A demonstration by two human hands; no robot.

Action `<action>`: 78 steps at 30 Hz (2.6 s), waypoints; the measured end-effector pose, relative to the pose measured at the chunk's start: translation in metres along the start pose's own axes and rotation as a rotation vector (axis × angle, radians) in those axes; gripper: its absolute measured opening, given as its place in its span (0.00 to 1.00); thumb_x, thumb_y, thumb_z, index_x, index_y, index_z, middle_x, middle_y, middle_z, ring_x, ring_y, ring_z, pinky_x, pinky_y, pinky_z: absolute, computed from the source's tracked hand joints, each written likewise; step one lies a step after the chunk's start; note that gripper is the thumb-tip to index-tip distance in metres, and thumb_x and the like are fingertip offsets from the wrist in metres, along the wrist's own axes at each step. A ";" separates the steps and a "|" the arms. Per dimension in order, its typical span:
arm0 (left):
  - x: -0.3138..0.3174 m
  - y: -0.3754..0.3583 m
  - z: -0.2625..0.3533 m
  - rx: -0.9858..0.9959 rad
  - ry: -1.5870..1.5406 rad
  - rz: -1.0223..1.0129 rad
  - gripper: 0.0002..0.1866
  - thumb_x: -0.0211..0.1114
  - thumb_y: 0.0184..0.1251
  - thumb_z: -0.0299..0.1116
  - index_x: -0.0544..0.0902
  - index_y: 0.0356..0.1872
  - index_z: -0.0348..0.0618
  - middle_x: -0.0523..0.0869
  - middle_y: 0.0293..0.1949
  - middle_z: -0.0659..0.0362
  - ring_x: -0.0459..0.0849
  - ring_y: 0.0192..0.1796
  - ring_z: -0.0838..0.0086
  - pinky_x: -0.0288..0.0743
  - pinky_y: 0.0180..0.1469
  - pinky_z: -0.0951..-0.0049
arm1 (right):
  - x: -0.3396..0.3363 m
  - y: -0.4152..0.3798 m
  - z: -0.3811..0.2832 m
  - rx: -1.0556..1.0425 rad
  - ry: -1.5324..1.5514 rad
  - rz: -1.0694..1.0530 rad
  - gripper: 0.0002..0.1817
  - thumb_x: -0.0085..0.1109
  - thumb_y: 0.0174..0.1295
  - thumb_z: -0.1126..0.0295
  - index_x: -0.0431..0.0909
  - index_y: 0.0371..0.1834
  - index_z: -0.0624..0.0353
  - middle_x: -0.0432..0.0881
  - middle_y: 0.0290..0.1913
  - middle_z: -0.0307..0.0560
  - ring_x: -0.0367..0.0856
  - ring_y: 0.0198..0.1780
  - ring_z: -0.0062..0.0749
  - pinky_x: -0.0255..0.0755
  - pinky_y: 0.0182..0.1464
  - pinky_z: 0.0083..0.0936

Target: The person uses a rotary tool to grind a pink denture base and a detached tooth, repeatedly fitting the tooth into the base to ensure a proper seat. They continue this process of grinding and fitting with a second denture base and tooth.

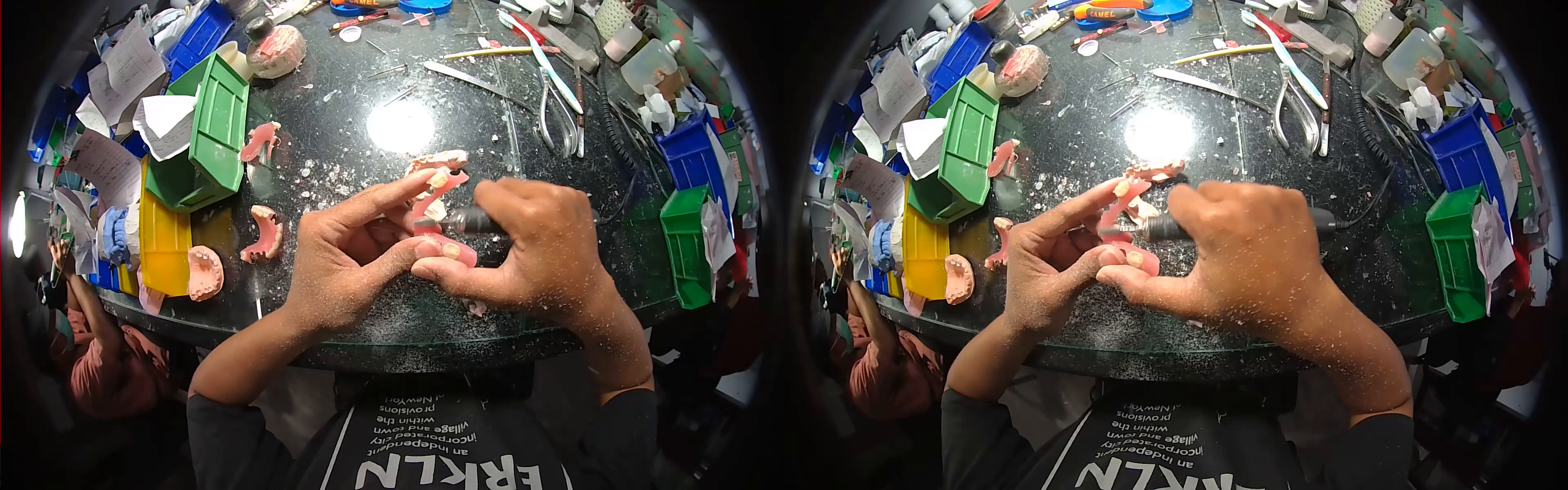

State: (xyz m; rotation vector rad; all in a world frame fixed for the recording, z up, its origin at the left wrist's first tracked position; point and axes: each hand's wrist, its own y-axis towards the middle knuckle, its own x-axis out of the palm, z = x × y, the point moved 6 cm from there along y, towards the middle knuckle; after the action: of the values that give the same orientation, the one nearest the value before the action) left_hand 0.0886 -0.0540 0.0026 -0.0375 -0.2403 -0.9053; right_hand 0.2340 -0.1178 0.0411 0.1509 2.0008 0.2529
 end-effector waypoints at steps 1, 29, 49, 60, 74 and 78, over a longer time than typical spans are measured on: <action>-0.002 -0.001 0.000 -0.007 0.016 0.003 0.28 0.63 0.67 0.15 0.71 0.68 0.34 0.79 0.61 0.45 0.88 0.52 0.63 0.81 0.57 0.70 | -0.003 0.001 0.000 -0.004 0.004 0.024 0.33 0.72 0.46 0.38 0.72 0.21 0.59 0.73 0.18 0.47 0.78 0.19 0.40 0.70 0.24 0.35; -0.004 -0.002 0.002 0.031 0.213 0.062 0.26 0.67 0.63 0.14 0.76 0.64 0.33 0.81 0.44 0.54 0.89 0.47 0.67 0.85 0.51 0.75 | 0.005 -0.001 0.004 0.005 -0.009 -0.050 0.31 0.73 0.46 0.40 0.73 0.22 0.58 0.75 0.20 0.47 0.79 0.21 0.41 0.71 0.24 0.35; -0.004 -0.002 -0.002 0.019 0.135 0.064 0.27 0.67 0.62 0.14 0.76 0.64 0.33 0.81 0.45 0.54 0.89 0.47 0.66 0.85 0.51 0.74 | 0.004 0.001 0.004 -0.031 0.007 -0.003 0.34 0.66 0.51 0.34 0.75 0.21 0.60 0.77 0.17 0.48 0.81 0.19 0.39 0.75 0.24 0.35; -0.004 0.001 -0.004 0.019 0.127 0.058 0.26 0.66 0.63 0.15 0.76 0.64 0.34 0.82 0.45 0.54 0.89 0.46 0.69 0.84 0.52 0.74 | 0.012 -0.004 0.002 -0.058 -0.019 -0.085 0.32 0.65 0.54 0.35 0.80 0.28 0.60 0.79 0.18 0.47 0.81 0.19 0.35 0.74 0.23 0.34; 0.002 0.004 0.007 -0.088 -0.078 -0.025 0.25 0.68 0.66 0.24 0.74 0.63 0.28 0.85 0.46 0.51 0.87 0.46 0.72 0.83 0.51 0.71 | -0.013 0.003 0.008 -0.190 0.372 0.207 0.10 0.67 0.56 0.79 0.81 0.42 0.66 0.87 0.38 0.53 0.89 0.40 0.40 0.80 0.42 0.28; -0.001 0.003 -0.001 -0.168 -0.073 -0.041 0.21 0.67 0.67 0.24 0.76 0.60 0.29 0.86 0.44 0.51 0.87 0.45 0.71 0.83 0.47 0.74 | -0.013 0.003 0.010 -0.190 0.320 0.237 0.10 0.68 0.56 0.79 0.81 0.41 0.66 0.87 0.39 0.53 0.89 0.42 0.40 0.80 0.44 0.29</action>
State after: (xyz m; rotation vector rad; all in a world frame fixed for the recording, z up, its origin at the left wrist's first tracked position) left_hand 0.0904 -0.0518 0.0012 -0.2215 -0.2329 -0.9645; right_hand 0.2483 -0.1170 0.0490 0.2388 2.2613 0.6509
